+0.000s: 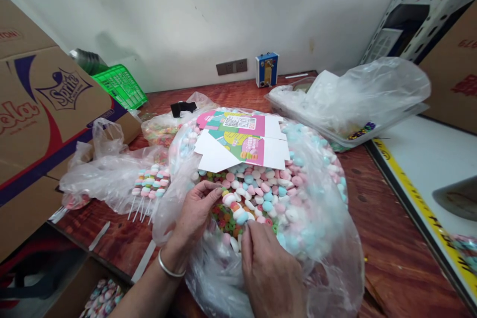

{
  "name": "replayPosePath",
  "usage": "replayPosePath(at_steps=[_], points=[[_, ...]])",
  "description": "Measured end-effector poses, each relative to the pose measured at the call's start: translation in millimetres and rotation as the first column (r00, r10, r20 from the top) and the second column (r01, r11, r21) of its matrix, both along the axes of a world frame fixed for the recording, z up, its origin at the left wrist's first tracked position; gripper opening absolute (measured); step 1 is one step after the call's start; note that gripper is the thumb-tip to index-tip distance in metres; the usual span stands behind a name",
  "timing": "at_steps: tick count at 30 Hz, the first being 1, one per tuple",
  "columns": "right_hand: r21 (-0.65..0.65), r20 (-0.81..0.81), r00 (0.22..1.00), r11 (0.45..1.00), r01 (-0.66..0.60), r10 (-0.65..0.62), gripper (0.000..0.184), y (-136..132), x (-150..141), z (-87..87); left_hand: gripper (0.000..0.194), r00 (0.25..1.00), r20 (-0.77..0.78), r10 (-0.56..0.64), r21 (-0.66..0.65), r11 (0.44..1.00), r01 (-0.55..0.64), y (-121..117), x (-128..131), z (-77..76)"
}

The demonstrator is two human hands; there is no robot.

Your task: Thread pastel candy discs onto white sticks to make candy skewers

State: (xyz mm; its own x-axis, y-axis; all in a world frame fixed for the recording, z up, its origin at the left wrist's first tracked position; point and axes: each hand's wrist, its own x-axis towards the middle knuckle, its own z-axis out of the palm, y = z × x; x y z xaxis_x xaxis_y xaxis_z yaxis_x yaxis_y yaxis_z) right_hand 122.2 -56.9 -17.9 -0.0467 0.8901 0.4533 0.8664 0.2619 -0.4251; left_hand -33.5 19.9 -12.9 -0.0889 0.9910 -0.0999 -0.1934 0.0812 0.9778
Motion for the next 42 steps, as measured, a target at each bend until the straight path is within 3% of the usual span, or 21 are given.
replayPosePath(at_steps=[4, 8, 11, 13, 16, 20, 25, 27, 28, 29, 30, 32, 34, 36, 37, 39, 41, 42], points=[[-0.019, -0.149, 0.989, 1.0, -0.015, 0.012, 0.03, 0, -5, 2.4, 0.019, 1.0, 0.027, -0.015, 0.086, 0.996, 0.013, -6, 7, 0.4], [-0.129, -0.4, 0.911, 0.978, -0.166, 0.102, 0.027, -7, -15, 0.1, 0.024, 0.924, 0.383, 0.006, -0.019, 1.0, 0.001, -12, 17, 9.2], [-0.209, -0.517, 0.855, 0.962, -0.178, 0.045, 0.028, -13, -21, -6.6, 0.025, 0.829, 0.557, -0.037, -0.099, 0.989, 0.111, -18, 28, 17.1], [-0.26, -0.527, 0.85, 0.955, -0.144, -0.016, 0.028, -16, -23, -11.7, 0.021, 0.803, 0.593, -0.068, -0.106, 0.981, 0.161, -23, 37, 18.9], [-0.287, -0.504, 0.862, 0.952, -0.108, -0.054, 0.031, -19, -22, -16.8, 0.025, 0.825, 0.552, -0.123, -0.061, 0.98, 0.187, -33, 48, 15.5], [-0.233, -0.493, 0.868, 0.97, -0.07, -0.056, 0.029, -17, -20, -16.9, 0.031, 0.878, 0.444, -0.179, -0.028, 0.977, 0.213, -45, 59, 5.4], [-0.188, -0.485, 0.873, 0.981, -0.04, -0.057, 0.027, -5, -1, -11.0, 0.034, 0.943, 0.274, -0.187, -0.029, 0.979, 0.202, -39, 66, -2.7], [-0.239, -0.439, 0.878, 0.967, 0.091, -0.192, 0.024, 1, 19, -8.2, 0.034, 0.975, 0.089, -0.204, 0.036, 0.979, 0.202, -29, 66, -2.7], [-0.27, -0.396, 0.874, 0.945, 0.183, -0.282, 0.024, 4, 30, -7.0, 0.031, 0.972, -0.086, -0.219, 0.101, 0.969, 0.227, -24, 66, -2.4], [-0.286, -0.349, 0.868, 0.923, 0.259, -0.352, 0.025, 7, 40, -5.9, 0.026, 0.928, -0.297, -0.225, 0.167, 0.945, 0.282, -19, 66, -2.2], [-0.299, -0.299, 0.868, 0.903, 0.309, -0.396, 0.026, 11, 50, -5.3, 0.02, 0.833, -0.511, -0.214, 0.212, 0.907, 0.363, -15, 67, -2.5], [-0.325, -0.219, 0.878, 0.88, 0.345, -0.425, 0.029, 18, 65, -5.8, 0.015, 0.554, -0.82, -0.143, 0.213, 0.823, 0.527, -9, 69, -4.6], [-0.351, -0.193, 0.89, 0.876, 0.331, -0.413, 0.029, 23, 71, -9.1, 0.017, 0.329, -0.943, -0.055, 0.162, 0.788, 0.594, -7, 71, -8.7], [-0.366, -0.217, 0.891, 0.88, 0.303, -0.398, 0.028, 26, 72, -14.0, 0.017, 0.236, -0.972, 0.0, 0.144, 0.793, 0.592, -7, 73, -12.4], [-0.37, -0.237, 0.888, 0.882, 0.291, -0.393, 0.027, 26, 71, -16.3, 0.016, 0.243, -0.97, 0.01, 0.154, 0.798, 0.582, -7, 73, -13.4], [-0.376, -0.273, 0.878, 0.884, 0.278, -0.392, 0.028, 24, 69, -18.7, 0.014, 0.352, -0.936, -0.015, 0.194, 0.811, 0.552, -6, 72, -12.5], [-0.376, -0.392, 0.841, 0.899, 0.222, -0.372, 0.034, 19, 66, -16.7, 0.011, 0.56, -0.819, -0.125, 0.2, 0.852, 0.483, -5, 70, -8.0], [-0.374, -0.508, 0.787, 0.913, 0.164, -0.349, 0.038, 17, 64, -14.1, 0.01, 0.678, -0.703, -0.215, 0.16, 0.881, 0.445, -5, 69, -4.8]])
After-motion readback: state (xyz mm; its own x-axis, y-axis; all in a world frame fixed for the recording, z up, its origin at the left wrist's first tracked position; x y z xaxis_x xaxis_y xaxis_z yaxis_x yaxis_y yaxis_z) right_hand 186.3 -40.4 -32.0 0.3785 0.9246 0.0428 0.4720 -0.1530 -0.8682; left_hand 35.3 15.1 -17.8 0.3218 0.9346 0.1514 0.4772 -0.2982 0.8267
